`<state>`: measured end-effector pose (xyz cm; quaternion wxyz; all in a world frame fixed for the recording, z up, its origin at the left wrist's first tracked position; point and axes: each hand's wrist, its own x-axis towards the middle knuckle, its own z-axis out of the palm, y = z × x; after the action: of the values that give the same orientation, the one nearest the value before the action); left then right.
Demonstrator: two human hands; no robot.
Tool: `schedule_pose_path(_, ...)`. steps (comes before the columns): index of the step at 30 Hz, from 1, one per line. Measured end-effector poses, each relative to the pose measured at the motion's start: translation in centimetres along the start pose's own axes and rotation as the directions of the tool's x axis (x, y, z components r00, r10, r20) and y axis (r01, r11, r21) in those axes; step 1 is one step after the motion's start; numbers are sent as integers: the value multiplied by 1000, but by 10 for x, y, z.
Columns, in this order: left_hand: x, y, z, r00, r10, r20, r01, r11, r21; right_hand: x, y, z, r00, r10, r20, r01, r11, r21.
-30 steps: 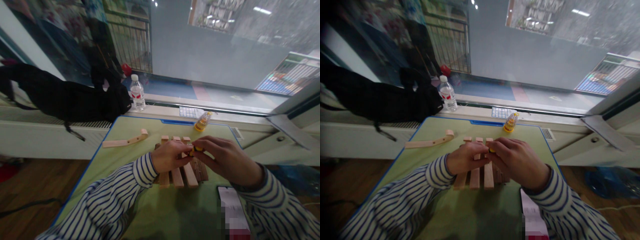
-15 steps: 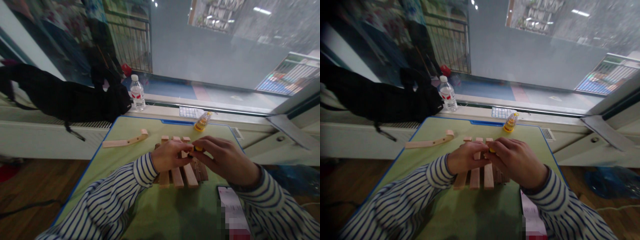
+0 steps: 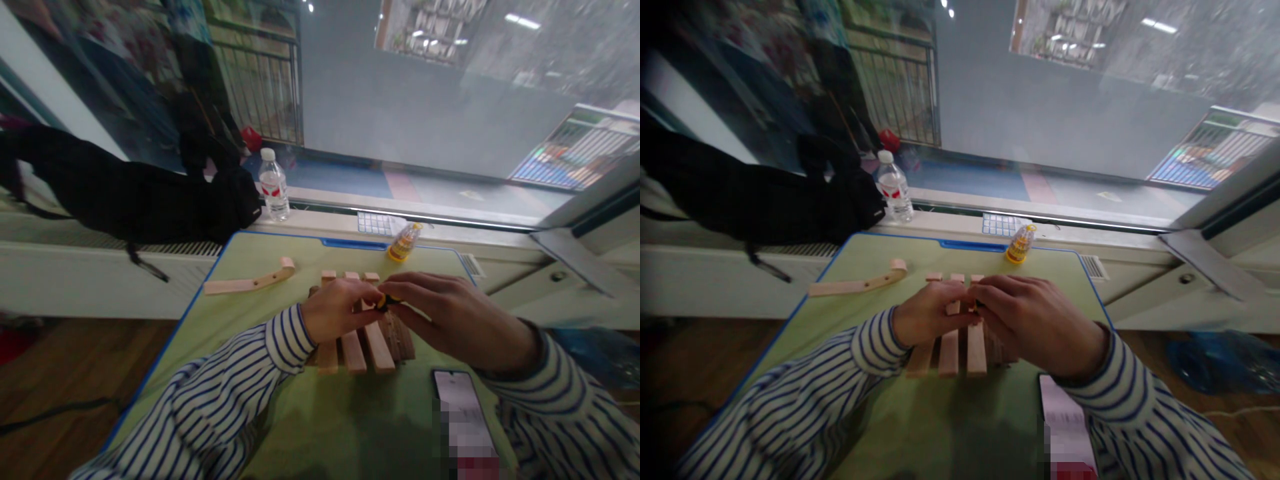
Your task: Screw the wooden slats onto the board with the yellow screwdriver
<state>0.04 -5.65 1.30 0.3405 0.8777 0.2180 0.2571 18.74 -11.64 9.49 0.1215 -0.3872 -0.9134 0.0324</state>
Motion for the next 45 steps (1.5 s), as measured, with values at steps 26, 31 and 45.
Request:
schedule_pose_path(26, 2, 2, -1, 991, 131, 20, -131, 991, 29, -2, -1, 9, 994, 59, -93, -68, 994, -89)
schedule_pose_path(31, 1, 3, 2, 997, 57, -44, -56, 998, 12, 0, -2, 5, 996, 82, -29, -84, 994, -68)
schedule_pose_path(45, 1, 3, -2, 997, 46, 57, -46, 999, 10, -3, -2, -5, 999, 46, 17, -45, 998, -49)
